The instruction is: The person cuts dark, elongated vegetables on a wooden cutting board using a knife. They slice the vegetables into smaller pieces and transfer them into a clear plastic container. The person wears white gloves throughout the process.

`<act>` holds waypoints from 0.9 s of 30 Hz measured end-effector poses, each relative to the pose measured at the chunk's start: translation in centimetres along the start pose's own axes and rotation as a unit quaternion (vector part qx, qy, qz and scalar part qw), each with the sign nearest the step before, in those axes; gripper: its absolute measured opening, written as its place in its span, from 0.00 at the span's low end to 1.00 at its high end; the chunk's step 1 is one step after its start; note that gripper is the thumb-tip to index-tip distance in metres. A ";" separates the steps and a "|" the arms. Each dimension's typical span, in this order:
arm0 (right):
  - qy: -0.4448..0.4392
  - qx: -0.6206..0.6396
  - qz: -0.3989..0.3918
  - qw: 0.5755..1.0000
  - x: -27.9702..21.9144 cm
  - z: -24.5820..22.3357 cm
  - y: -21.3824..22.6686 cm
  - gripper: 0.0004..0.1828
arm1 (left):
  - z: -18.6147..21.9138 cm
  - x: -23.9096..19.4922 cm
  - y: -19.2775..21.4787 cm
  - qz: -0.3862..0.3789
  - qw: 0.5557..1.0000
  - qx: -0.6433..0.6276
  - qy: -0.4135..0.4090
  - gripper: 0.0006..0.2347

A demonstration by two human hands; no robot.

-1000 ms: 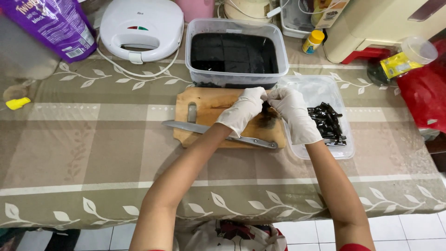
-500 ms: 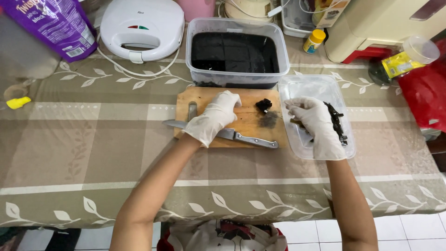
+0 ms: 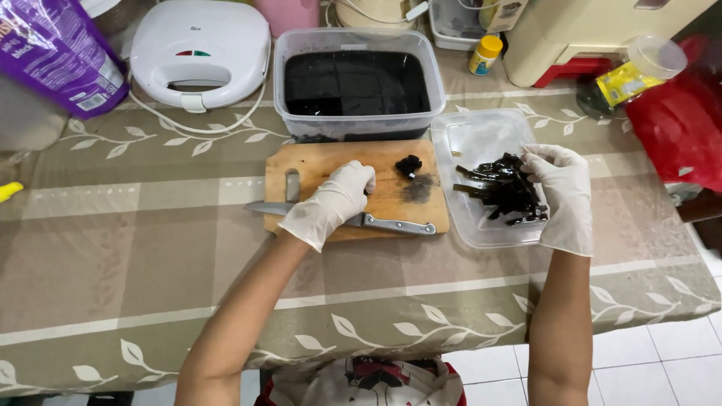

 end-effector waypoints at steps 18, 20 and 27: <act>-0.003 -0.022 0.006 1.000 -0.8 -0.5 0.8 0.13 | 2.3 6.9 -3.8 0.064 0.991 -0.121 0.001 0.07; -0.004 -0.026 0.007 1.000 -0.9 -0.6 0.8 0.13 | 2.9 7.1 -3.9 0.072 0.987 -0.143 0.002 0.07; -0.019 -0.061 0.001 0.998 -1.9 -1.5 1.4 0.13 | 4.0 6.1 -2.1 0.108 0.986 -0.125 -0.004 0.10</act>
Point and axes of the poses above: each hand's wrist, its own x-axis towards the middle knuckle, its own y-axis out of the back of the hand, z = x × y, the point moved 7 cm from there along x, towards the middle knuckle, and after that the axes turned 10 degrees about z, right-handed, at the moved point
